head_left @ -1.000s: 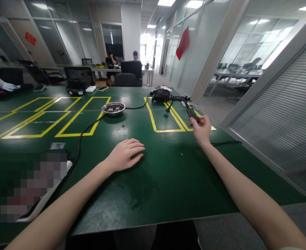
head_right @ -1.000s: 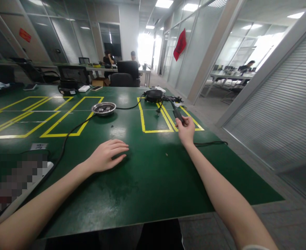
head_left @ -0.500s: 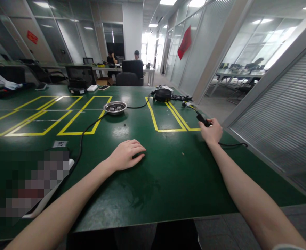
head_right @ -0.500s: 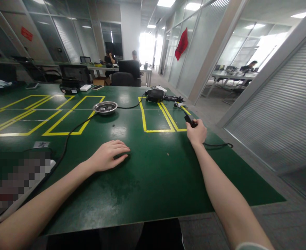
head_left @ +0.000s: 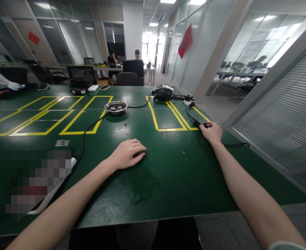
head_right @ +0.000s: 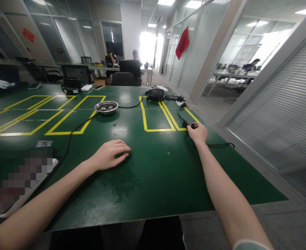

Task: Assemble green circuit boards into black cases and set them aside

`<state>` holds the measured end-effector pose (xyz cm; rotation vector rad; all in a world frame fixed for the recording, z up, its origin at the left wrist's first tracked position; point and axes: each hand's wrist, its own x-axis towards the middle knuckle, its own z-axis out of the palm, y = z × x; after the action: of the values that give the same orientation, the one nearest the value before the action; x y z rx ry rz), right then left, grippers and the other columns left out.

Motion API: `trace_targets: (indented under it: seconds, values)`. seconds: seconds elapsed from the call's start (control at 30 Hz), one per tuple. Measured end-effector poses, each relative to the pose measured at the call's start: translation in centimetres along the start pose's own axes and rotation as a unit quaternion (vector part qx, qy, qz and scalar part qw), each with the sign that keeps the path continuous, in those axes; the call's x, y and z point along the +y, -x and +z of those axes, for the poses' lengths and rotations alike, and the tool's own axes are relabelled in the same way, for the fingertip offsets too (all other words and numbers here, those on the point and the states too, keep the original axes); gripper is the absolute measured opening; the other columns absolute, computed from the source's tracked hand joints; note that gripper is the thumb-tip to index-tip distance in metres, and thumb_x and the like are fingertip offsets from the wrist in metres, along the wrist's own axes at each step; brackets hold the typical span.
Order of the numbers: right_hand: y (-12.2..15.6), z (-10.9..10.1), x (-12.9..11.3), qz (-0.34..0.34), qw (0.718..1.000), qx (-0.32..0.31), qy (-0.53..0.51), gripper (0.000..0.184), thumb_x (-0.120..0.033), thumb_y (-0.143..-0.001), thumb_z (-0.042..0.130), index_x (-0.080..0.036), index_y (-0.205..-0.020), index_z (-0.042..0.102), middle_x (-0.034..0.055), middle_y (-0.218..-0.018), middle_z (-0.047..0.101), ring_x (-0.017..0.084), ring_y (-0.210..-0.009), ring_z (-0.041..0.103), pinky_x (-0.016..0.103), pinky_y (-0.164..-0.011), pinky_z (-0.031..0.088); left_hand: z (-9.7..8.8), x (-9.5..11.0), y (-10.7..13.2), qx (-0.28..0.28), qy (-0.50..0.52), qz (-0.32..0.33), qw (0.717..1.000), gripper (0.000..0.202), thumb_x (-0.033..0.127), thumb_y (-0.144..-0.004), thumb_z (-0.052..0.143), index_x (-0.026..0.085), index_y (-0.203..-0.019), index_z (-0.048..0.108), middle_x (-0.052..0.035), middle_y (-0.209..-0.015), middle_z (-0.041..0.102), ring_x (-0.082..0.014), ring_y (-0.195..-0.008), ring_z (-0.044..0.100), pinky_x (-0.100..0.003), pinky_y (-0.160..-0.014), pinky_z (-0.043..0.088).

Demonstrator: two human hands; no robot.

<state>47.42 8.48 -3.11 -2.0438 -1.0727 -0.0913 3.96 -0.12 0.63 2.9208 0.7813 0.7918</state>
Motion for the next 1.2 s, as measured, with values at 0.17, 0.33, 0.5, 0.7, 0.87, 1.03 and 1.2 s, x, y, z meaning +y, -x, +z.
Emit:
trace_targets:
  seconds: [0.17,0.33,0.5,0.7,0.87,1.03,1.2]
  values:
    - [-0.4,0.2,0.3,0.012,1.0,0.005,-0.002,0.044,-0.037,-0.089,0.051,-0.01,-0.117,0.073,0.0184,-0.088,0.075,0.036,-0.092,0.07,0.05,-0.091,0.053,-0.1,0.0,0.0,-0.004,0.0,0.001,1.0,0.021,0.026,-0.101,0.056,0.018,-0.108,0.073,-0.0073,-0.104,0.077,-0.0212,-0.098,0.071,-0.035,-0.085,0.059]
    - [-0.5,0.5,0.8,0.009,1.0,0.016,-0.009,0.045,-0.037,-0.088,0.053,-0.009,-0.12,0.07,0.0214,-0.1,0.074,0.038,-0.105,0.068,0.051,-0.097,0.05,-0.3,0.1,-0.1,-0.004,0.004,0.0,1.0,0.021,0.027,-0.101,0.055,0.019,-0.107,0.074,-0.0072,-0.104,0.078,-0.0206,-0.098,0.071,-0.034,-0.086,0.059]
    - [-0.4,0.5,1.2,-0.022,0.999,0.023,-0.034,0.064,-0.042,-0.071,0.075,-0.016,-0.128,0.061,0.0164,-0.114,0.071,0.034,-0.105,0.067,0.046,-0.095,0.052,-0.2,0.1,-0.1,-0.003,0.009,-0.004,1.0,0.022,0.027,-0.101,0.055,0.019,-0.107,0.074,-0.0077,-0.104,0.078,-0.0208,-0.098,0.071,-0.035,-0.086,0.06]
    - [-0.2,-0.1,0.6,-0.002,0.999,0.02,-0.05,0.065,-0.037,-0.061,0.079,-0.019,-0.12,0.058,0.0137,-0.111,0.069,0.033,-0.102,0.066,0.045,-0.091,0.052,-0.2,0.1,0.0,-0.007,0.013,-0.003,1.0,0.022,0.027,-0.101,0.055,0.019,-0.106,0.074,-0.0073,-0.105,0.078,-0.0209,-0.098,0.071,-0.035,-0.086,0.059]
    - [-0.1,-0.4,0.0,-0.035,0.997,0.028,-0.057,0.038,-0.032,-0.062,0.073,-0.018,-0.096,0.066,0.0122,-0.1,0.068,0.032,-0.098,0.064,0.046,-0.093,0.051,-0.2,0.1,0.0,-0.004,0.011,0.0,1.0,0.022,0.027,-0.101,0.055,0.019,-0.105,0.075,-0.0073,-0.105,0.078,-0.021,-0.098,0.071,-0.035,-0.087,0.059]
    - [0.0,-0.5,-0.2,-0.052,0.998,0.01,-0.038,0.038,-0.029,-0.069,0.07,-0.013,-0.103,0.072,0.0131,-0.096,0.067,0.032,-0.096,0.063,0.046,-0.092,0.051,-0.2,0.1,0.0,-0.004,0.009,0.003,1.0,0.021,0.027,-0.101,0.055,0.018,-0.105,0.074,-0.0071,-0.105,0.078,-0.0211,-0.098,0.071,-0.035,-0.087,0.059]
    - [-0.3,-0.2,0.8,-0.072,0.997,0.022,-0.005,0.059,-0.026,-0.077,0.064,-0.009,-0.134,0.062,0.0176,-0.112,0.07,0.034,-0.109,0.063,0.046,-0.098,0.05,-0.1,0.1,0.0,-0.003,0.01,0.004,1.0,0.021,0.027,-0.101,0.055,0.018,-0.104,0.074,-0.0066,-0.105,0.078,-0.0209,-0.098,0.071,-0.035,-0.087,0.058]
